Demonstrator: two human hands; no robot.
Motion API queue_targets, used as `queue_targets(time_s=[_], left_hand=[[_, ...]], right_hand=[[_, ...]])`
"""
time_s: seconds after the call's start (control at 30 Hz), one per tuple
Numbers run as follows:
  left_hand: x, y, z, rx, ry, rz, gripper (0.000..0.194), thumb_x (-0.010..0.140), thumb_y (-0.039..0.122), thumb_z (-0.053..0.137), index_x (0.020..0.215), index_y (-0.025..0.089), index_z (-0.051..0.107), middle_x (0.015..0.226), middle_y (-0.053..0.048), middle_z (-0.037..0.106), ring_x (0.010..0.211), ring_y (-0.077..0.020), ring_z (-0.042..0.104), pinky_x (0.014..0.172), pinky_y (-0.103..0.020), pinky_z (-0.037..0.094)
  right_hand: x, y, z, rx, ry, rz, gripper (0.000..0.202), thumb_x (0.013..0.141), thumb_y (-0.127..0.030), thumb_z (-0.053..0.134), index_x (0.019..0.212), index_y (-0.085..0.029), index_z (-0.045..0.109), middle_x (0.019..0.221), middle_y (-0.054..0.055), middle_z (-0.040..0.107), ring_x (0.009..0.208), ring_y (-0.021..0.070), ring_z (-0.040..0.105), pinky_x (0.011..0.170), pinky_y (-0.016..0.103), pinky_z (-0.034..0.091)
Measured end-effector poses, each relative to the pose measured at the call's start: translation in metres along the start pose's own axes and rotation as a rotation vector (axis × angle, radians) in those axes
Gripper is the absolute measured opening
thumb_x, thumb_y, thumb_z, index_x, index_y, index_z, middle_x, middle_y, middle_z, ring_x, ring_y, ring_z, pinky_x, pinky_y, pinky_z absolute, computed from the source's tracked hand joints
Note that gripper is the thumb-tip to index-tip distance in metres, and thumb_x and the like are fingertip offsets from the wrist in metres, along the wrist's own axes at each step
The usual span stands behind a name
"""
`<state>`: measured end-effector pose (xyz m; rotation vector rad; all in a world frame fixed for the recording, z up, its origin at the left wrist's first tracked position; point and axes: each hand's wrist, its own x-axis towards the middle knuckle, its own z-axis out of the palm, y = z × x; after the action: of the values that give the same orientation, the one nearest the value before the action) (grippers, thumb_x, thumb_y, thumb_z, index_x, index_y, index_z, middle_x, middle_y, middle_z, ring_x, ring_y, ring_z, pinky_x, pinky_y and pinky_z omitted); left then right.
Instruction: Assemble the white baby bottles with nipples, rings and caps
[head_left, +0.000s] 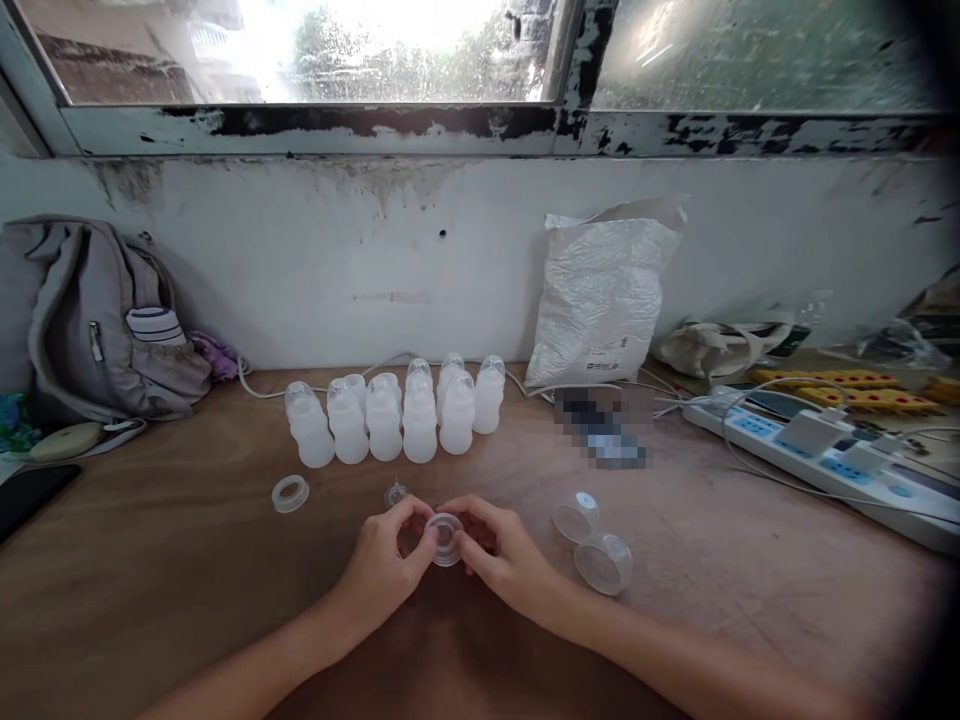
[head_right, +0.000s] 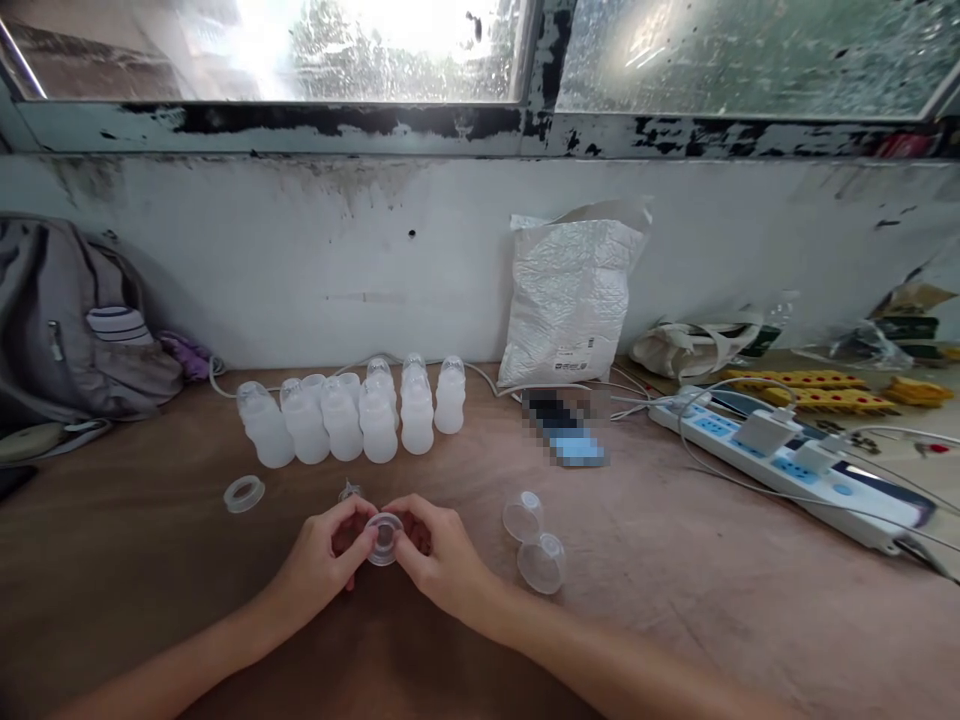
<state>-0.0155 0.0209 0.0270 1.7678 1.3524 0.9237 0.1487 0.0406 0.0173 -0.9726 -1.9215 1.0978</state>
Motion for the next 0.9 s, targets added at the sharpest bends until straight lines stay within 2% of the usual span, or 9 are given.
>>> queue_targets(time_s=[0.13,0.23,0.37,0.6,0.8,0.9], left_hand=[[-0.0035,0.0029,0.0013,0.044,-0.005,0.039,0.017,0.081,0.032,0.046,0.074,0.019,0.054,0.058,0.002,0.054,0.048,-0.0103,0.047,0.046,-0.02,0.035],[-0.006,0.0038,0.0029,0.091,-0.004,0.081,0.015,0.081,0.029,0.046,0.072,0.019,0.051,0.059,0.002,0.054,0.052,-0.011,0.047,0.049,-0.021,0.034],[-0.0069,0.0038,0.0038,0.106,-0.006,0.078,0.013,0.08,0.025,0.047,0.069,0.019,0.05,0.058,0.003,0.053,0.052,-0.0105,0.045,0.049,-0.02,0.033],[-0.0054,0.0036,0.0039,0.048,0.0,0.045,0.014,0.08,0.029,0.048,0.071,0.019,0.052,0.057,0.003,0.053,0.05,-0.0104,0.046,0.047,-0.02,0.032],[-0.0084,0.0025,0.0059,0.099,-0.026,0.055,0.016,0.078,0.025,0.049,0.063,0.019,0.047,0.052,0.005,0.046,0.049,-0.0094,0.042,0.047,-0.02,0.03],[-0.0085,0.0027,0.0052,0.077,-0.05,0.052,0.015,0.079,0.026,0.048,0.066,0.018,0.049,0.053,0.005,0.048,0.049,-0.0094,0.043,0.047,-0.02,0.032]], right_hand=[[-0.0027,-0.0047,0.0008,-0.031,0.022,-0.002,0.008,0.079,-0.023,0.051,0.082,-0.017,0.056,0.062,-0.002,0.052,0.054,0.0093,0.043,0.049,0.02,0.035],[-0.0037,-0.0036,0.0031,-0.03,0.022,-0.001,0.004,0.075,-0.017,0.051,0.078,-0.017,0.053,0.059,-0.004,0.048,0.052,0.0084,0.04,0.048,0.019,0.032],[-0.0047,-0.0036,0.0052,-0.038,0.035,0.011,0.009,0.071,-0.01,0.05,0.075,-0.018,0.051,0.058,-0.005,0.046,0.052,0.0084,0.039,0.048,0.019,0.032],[-0.0054,-0.0067,0.003,-0.06,0.05,0.001,0.008,0.079,-0.02,0.048,0.079,-0.017,0.055,0.057,-0.004,0.046,0.052,0.0091,0.04,0.047,0.02,0.032],[-0.0072,-0.0004,0.0042,-0.003,-0.054,0.03,0.003,0.076,-0.016,0.051,0.074,-0.018,0.049,0.056,-0.006,0.045,0.049,0.0075,0.039,0.045,0.018,0.03],[-0.0077,-0.0013,0.0034,-0.022,-0.036,0.031,0.007,0.074,-0.014,0.051,0.071,-0.018,0.046,0.055,-0.006,0.043,0.049,0.007,0.036,0.045,0.018,0.029]])
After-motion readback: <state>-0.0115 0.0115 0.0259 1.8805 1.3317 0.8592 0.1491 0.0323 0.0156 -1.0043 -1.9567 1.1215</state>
